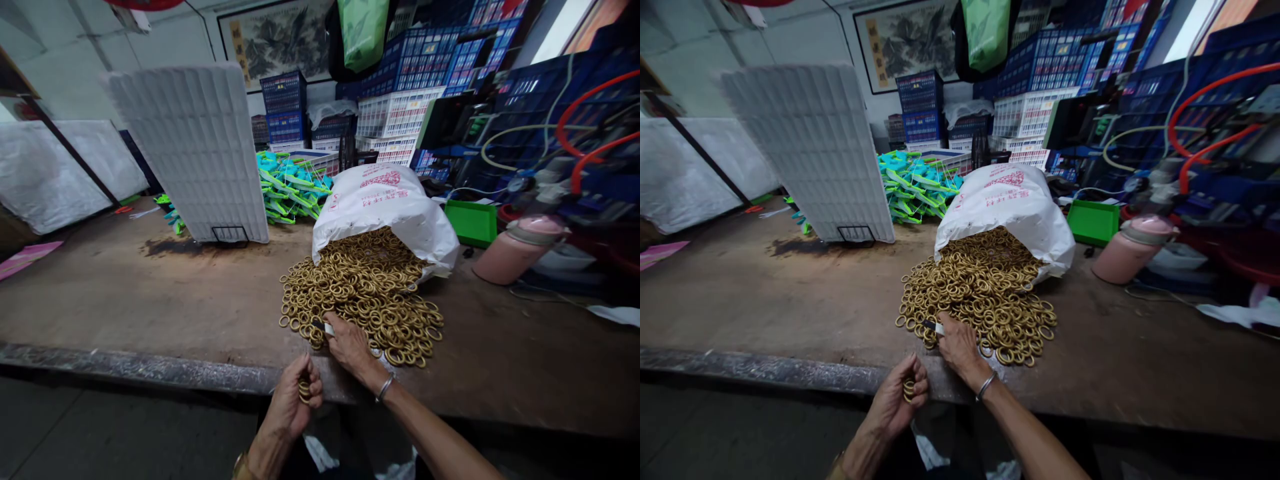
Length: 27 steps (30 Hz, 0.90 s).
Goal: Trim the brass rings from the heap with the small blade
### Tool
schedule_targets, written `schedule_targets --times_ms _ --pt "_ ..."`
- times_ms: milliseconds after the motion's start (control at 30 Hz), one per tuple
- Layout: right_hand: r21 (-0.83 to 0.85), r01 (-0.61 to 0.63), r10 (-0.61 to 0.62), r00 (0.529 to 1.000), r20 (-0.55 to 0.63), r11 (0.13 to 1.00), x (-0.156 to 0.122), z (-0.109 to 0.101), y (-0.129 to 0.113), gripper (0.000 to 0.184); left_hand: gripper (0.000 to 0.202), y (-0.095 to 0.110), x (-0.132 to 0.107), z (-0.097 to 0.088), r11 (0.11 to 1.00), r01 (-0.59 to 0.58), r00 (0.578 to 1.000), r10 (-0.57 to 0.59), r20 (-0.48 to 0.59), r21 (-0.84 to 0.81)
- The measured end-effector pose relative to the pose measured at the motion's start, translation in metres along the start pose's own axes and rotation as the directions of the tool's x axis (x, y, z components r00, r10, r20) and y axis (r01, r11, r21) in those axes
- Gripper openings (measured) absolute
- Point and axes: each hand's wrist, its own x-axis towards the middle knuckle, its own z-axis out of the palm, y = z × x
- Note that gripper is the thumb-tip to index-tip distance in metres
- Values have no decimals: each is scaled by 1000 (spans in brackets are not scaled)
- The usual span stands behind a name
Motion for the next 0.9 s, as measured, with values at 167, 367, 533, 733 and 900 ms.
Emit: schedule_targets --times_ms 167,367,533,733,900 --pt "-91 22 -16 997 70 996 10 2 -12 33 36 1 2 1 1000 27 999 -27 -45 10" --pt "-134 34 -19 994 106 990 15 2 -17 39 34 1 4 0 999 42 998 -41 -42 24" --pt "-104 20 -13 998 69 994 18 -1 -21 26 32 1 3 0 999 41 999 -40 -37 32" --pt "-47 -49 50 999 7 998 18 4 -17 14 33 1 3 1 998 52 998 -50 -48 41" --pt "68 -76 80 995 -54 995 10 5 -4 16 35 0 1 5 980 -49 996 61 -59 191"
